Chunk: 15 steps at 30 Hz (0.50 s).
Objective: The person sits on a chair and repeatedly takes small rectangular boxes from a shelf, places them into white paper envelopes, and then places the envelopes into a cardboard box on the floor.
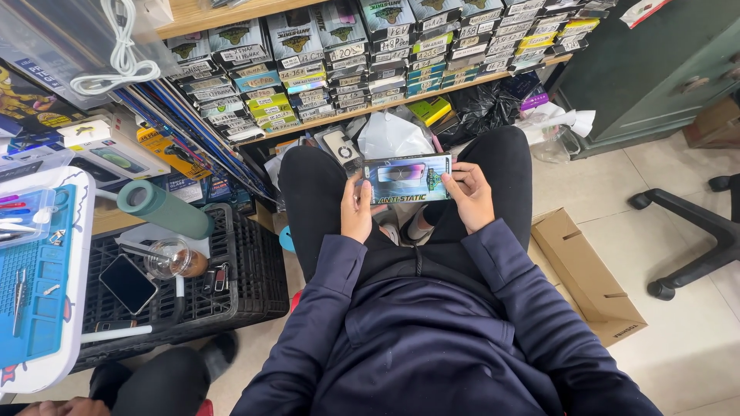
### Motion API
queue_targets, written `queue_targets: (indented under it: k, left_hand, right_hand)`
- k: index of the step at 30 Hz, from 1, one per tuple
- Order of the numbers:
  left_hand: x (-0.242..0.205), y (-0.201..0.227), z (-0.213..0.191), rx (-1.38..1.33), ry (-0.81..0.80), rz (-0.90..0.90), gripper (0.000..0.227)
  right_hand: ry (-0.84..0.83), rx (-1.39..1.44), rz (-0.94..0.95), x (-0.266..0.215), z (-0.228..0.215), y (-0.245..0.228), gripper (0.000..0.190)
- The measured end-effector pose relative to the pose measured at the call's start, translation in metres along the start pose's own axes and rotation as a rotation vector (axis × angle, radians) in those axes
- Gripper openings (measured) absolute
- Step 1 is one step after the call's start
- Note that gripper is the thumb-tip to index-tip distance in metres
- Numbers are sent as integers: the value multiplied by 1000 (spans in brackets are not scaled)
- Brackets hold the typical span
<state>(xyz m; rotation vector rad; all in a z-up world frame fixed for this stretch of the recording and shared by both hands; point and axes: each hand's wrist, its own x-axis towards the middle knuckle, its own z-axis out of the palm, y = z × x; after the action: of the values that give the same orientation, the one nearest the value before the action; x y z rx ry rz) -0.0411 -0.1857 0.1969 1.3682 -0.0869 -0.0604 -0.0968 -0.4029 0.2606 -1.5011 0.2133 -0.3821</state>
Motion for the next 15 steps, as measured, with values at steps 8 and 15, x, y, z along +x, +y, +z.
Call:
queue_targets:
  k: [8,15]
  left_hand:
    - [-20,62,13,-409,40,-400,98]
    - [-10,38,10,-401,159,-384,105]
  right_hand:
    - [-67,-8,-160,-8,4,-9,39]
    - [-136,-62,-191,-7,0,-5,42]
